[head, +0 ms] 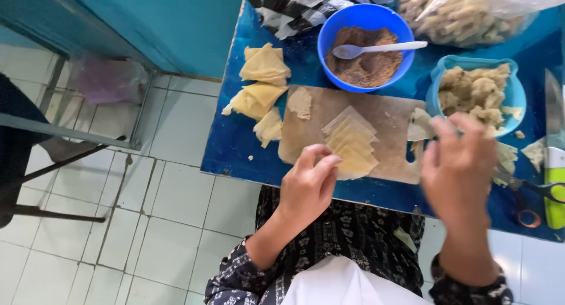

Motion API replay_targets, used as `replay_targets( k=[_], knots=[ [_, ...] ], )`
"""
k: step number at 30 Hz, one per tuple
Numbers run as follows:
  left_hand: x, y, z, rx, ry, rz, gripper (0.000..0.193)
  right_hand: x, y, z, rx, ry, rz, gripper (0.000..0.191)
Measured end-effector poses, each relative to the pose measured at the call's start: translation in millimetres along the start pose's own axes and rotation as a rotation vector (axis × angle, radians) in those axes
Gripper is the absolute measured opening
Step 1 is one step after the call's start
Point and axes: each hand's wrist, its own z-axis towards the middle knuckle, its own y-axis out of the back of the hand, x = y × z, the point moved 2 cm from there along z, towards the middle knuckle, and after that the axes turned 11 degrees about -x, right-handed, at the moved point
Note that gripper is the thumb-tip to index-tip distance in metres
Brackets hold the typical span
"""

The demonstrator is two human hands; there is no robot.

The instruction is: The person takes thin square pastry sheets from a cutting board, spoons brown filling from a blue bowl onto a sheet, folds and pinches the sheet closed around the filling, and stacks the folded pastries on the board. They repeat this cycle, occasionally grabbing more filling and pressing the seams shut by hand.

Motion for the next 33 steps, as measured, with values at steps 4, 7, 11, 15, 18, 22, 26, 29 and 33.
replay_targets(
  k=[4,7,11,15,18,22,26,29,33],
  knots=[
    [17,9,-20,-0.057,0.07,-0.173,0.029,-21,5,15,0.117,0.139,-0.262,0.026],
    [16,6,-17,-0.148,0.082,-0.214,0.026,-36,11,26,0.181,0.106,-0.203,0.019],
    [18,1,-28,-0.155,0.058,-0.182,0.026,-55,11,25,0.239,0.016,-0.036,0.025],
    [25,0,-33,-0.161,0.053,-0.177,0.025,-57,-7,27,0.354,0.054,0.067,0.024],
    [31,-2,-33,-0.154,0.059,-0.171,0.025,-56,-16,28,0.359,0.089,0.051,0.02],
    [12,2,-26,-0.144,0.016,-0.168,0.028,-57,11,47,0.359,0.053,0.06,0.021],
    [12,0,-24,-0.143,0.005,-0.177,0.027,-45,34,54,0.35,-0.018,0.067,0.026],
    [16,2,-27,-0.137,-0.028,-0.135,0.029,-16,35,57,0.387,-0.029,0.502,0.029],
    [16,5,-31,-0.102,-0.127,0.038,0.034,48,5,34,0.556,0.102,0.866,0.071]
  ],
)
